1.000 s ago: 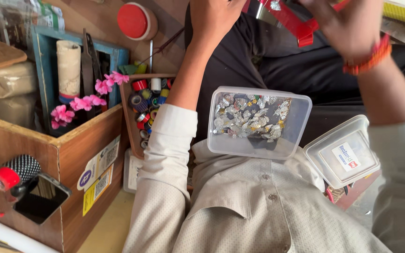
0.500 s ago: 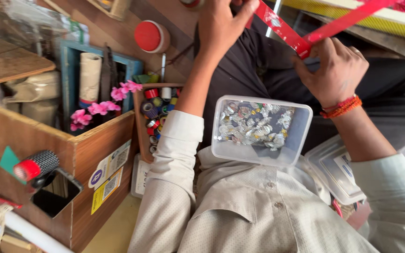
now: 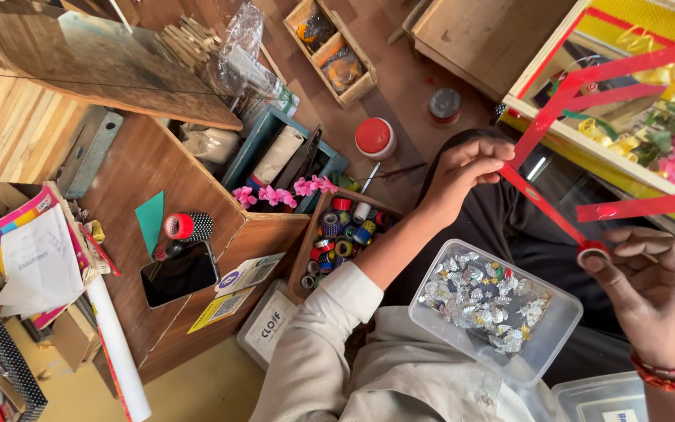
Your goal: The person sits on the floor and decorates a wooden display box with a red ribbon and small silver ornaments. They apply the ribbon to the edges of the box and place ornaments inside the clear window section.
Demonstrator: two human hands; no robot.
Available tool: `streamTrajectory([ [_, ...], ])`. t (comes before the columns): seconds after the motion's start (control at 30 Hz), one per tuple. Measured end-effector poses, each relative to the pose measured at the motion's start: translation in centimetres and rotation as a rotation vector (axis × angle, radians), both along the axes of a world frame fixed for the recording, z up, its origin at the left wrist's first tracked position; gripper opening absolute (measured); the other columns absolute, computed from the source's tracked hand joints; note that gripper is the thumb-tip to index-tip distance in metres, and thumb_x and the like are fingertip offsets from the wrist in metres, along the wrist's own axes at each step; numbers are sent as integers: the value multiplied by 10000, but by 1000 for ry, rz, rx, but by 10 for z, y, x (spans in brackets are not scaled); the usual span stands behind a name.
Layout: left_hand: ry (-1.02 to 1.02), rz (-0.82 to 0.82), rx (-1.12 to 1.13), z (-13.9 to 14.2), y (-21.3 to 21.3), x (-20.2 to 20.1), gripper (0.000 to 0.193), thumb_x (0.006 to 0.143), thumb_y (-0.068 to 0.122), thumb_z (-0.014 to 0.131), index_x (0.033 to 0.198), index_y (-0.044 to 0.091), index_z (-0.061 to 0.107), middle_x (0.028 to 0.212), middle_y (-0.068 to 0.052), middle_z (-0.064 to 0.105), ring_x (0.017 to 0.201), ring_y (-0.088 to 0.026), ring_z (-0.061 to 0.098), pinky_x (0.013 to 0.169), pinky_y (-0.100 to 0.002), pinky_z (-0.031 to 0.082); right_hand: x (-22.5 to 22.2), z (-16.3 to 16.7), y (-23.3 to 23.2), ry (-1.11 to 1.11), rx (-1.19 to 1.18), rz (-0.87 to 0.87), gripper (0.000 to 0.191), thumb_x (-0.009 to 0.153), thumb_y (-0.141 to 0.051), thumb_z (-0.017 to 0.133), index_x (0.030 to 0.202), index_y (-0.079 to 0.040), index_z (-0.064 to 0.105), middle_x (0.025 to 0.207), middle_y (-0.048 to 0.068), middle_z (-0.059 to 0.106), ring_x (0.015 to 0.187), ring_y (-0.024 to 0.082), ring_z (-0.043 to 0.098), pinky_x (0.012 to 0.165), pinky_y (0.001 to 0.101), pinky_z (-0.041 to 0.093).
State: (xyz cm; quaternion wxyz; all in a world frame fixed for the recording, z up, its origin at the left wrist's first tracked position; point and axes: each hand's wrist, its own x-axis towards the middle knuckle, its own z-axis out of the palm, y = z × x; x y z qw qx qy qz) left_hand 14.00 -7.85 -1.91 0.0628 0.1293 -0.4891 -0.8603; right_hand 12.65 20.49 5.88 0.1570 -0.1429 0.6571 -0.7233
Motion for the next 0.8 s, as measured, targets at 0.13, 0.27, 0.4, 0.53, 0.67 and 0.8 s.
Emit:
streamTrajectory([
  [0.13, -55, 47, 19, -5, 1, 10, 220, 1020, 233, 666, 1175, 82, 706, 1104, -10, 707, 949, -66, 650, 806, -241, 551, 0, 8, -1, -63, 16, 19, 178, 918, 70, 622, 1089, 22, 606, 1299, 103, 653, 979, 184, 699, 836, 304, 600],
  [0.27, -79, 79, -19, -11, 4, 15, 241, 1010, 325, 701, 1070, 92, 690, 1005, 10, 687, 880, -58, 655, 725, -224, 541, -3, -7, 6, 1, 6, 64, 108, 953, 63, 674, 1059, 51, 653, 1237, 137, 683, 1050, 168, 692, 896, 318, 600],
  [0.4, -165, 35, 131, -16, 7, 15, 280, 1008, 356, 734, 963, 89, 665, 838, 0, 659, 741, -72, 633, 621, -217, 497, -7, -34, 16, 121, 21, 63, 163, 988, 53, 765, 998, 40, 602, 1172, 109, 682, 1041, 98, 667, 961, 266, 577],
  [0.53, -202, -51, 236, -10, 5, 12, 352, 962, 411, 752, 895, 71, 694, 789, 10, 657, 691, -60, 622, 582, -208, 481, -13, -47, 27, 33, 202, -28, 133, 1036, 27, 762, 1089, 72, 648, 932, 96, 695, 783, 82, 646, 748, 229, 548],
  [0.67, -116, -77, -42, 5, 3, 8, 237, 895, 314, 805, 906, 88, 734, 837, 14, 690, 685, -28, 586, 554, -193, 433, -22, -48, 32, 41, 251, -33, 132, 1075, -28, 744, 1097, 78, 670, 894, 56, 688, 741, 61, 622, 695, 189, 511],
  [0.8, 53, 137, -519, 14, 8, 3, 195, 924, 235, 813, 905, 47, 766, 882, -13, 670, 709, -63, 434, 631, -225, 354, -32, -46, 37, 273, 443, -27, 244, 1109, -83, 797, 959, 65, 673, 846, 65, 649, 714, 88, 569, 658, 211, 444],
])
